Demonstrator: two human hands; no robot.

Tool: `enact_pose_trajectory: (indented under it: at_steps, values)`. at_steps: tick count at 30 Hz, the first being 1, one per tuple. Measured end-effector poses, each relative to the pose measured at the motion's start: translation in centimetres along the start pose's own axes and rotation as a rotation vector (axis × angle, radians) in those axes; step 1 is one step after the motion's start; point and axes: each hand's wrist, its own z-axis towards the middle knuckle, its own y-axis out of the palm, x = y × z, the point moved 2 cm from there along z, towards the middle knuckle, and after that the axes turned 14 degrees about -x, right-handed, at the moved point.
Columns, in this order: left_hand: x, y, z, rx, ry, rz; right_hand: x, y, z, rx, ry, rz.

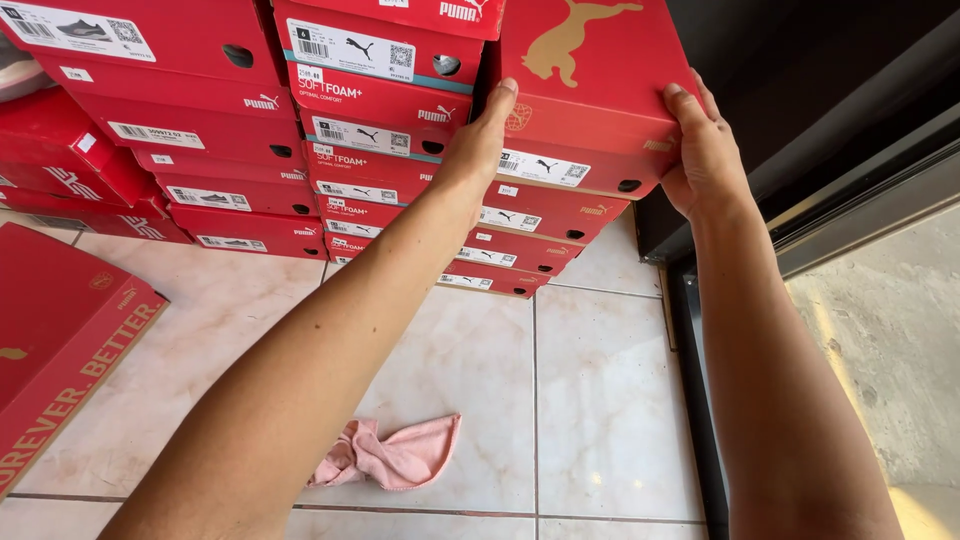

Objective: Cleaning and organizing shoe boxes using a cloth

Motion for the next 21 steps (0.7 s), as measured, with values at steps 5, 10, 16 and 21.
enact_pose_trajectory:
  at_steps: [5, 10, 16, 21]
  values:
    - [0.4, -0.5, 0.6, 0.002, 0.010, 0.077, 0.4, 0.2, 0.9, 0.020, -0.012, 0.015]
    - [0.5, -0.7, 0.5, 0.005, 0.009, 0.107, 0.5, 0.4, 0.6, 0.013, -0.015, 0.030]
    - [0.2, -0.4, 1.3, 0.043, 0.009, 0.087, 0.5, 0.4, 0.6, 0.010, -0.006, 0.058]
    - [-0.6, -0.5, 1.2, 0.001, 0.053, 0.009, 0.3, 0.5, 0.5, 0.047, 0.017, 0.049]
